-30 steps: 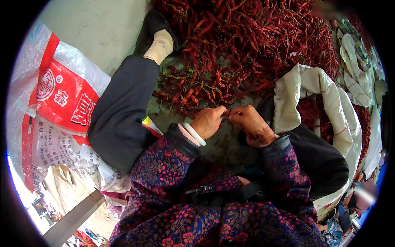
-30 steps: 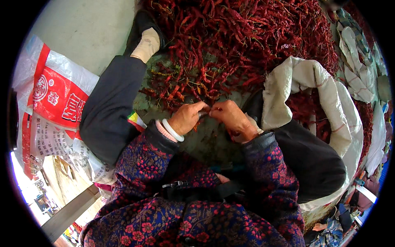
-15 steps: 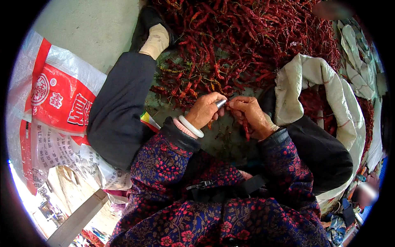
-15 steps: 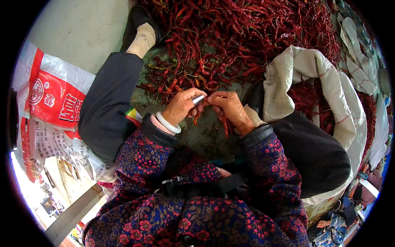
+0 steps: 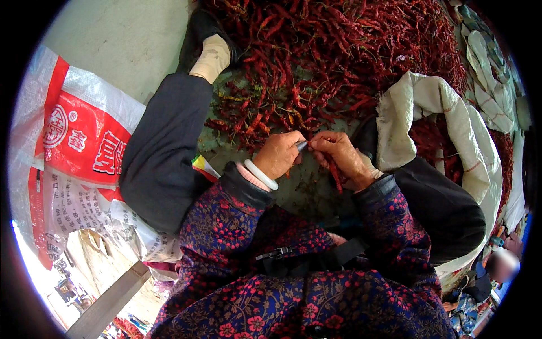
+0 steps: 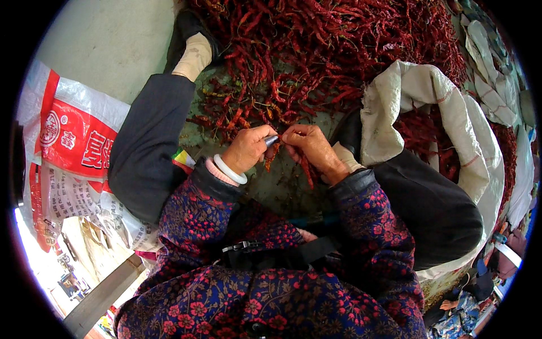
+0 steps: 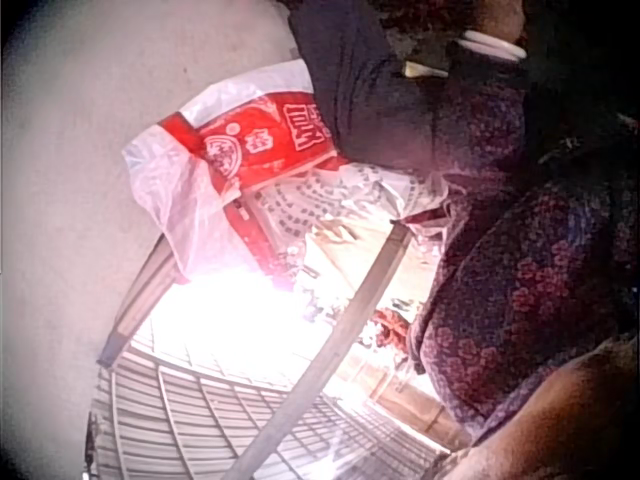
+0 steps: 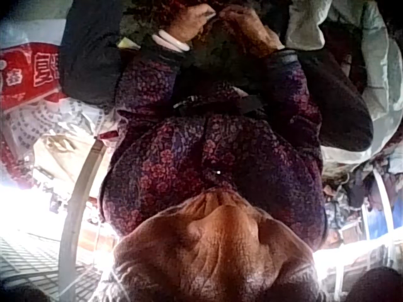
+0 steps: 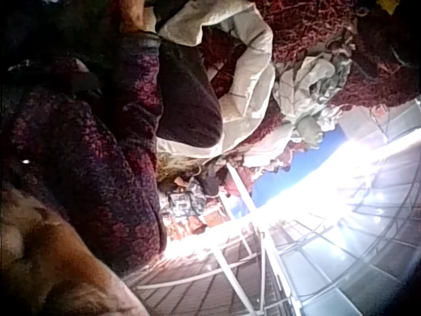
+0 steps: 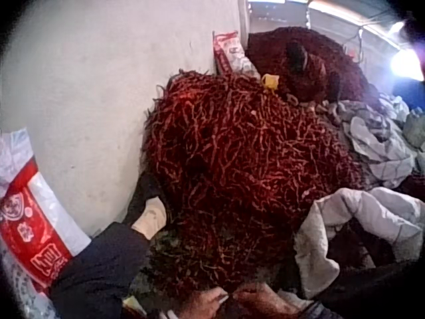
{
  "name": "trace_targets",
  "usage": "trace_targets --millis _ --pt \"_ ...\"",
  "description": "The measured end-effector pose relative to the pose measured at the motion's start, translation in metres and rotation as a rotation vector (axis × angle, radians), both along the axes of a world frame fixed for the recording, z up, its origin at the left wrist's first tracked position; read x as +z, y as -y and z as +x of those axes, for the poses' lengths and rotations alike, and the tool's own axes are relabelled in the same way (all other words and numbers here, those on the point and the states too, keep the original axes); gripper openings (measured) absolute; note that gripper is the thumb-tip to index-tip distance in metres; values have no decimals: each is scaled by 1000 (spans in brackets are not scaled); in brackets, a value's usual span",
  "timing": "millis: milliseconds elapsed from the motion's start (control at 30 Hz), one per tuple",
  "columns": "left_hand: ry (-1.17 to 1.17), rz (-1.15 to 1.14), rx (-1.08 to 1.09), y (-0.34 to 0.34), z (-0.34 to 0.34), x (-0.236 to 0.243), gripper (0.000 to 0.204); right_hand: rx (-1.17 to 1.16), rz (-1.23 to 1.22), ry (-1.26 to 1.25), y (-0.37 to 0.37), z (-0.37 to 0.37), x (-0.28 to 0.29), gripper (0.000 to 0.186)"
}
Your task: The person sits on the floor and removes stems from dried red chili peppers by hand. The peppers are picked from a large pile, the stems are pulled off, and the peppers are placed into a white sack.
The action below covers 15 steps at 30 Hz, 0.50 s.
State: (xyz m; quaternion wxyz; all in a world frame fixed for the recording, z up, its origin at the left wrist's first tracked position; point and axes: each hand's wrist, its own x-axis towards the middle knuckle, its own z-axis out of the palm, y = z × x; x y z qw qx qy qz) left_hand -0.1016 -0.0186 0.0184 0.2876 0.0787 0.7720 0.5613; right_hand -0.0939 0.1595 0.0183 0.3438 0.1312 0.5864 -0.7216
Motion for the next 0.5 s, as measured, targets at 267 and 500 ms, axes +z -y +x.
trace_targets --millis 267,500 --pt "61 -42 25 -3 1 5 19 4 3 42 1 1 -2 15" --pt "-240 -183 -20 -7 9 -15 19 98 431 -520 7 8 -11 13"
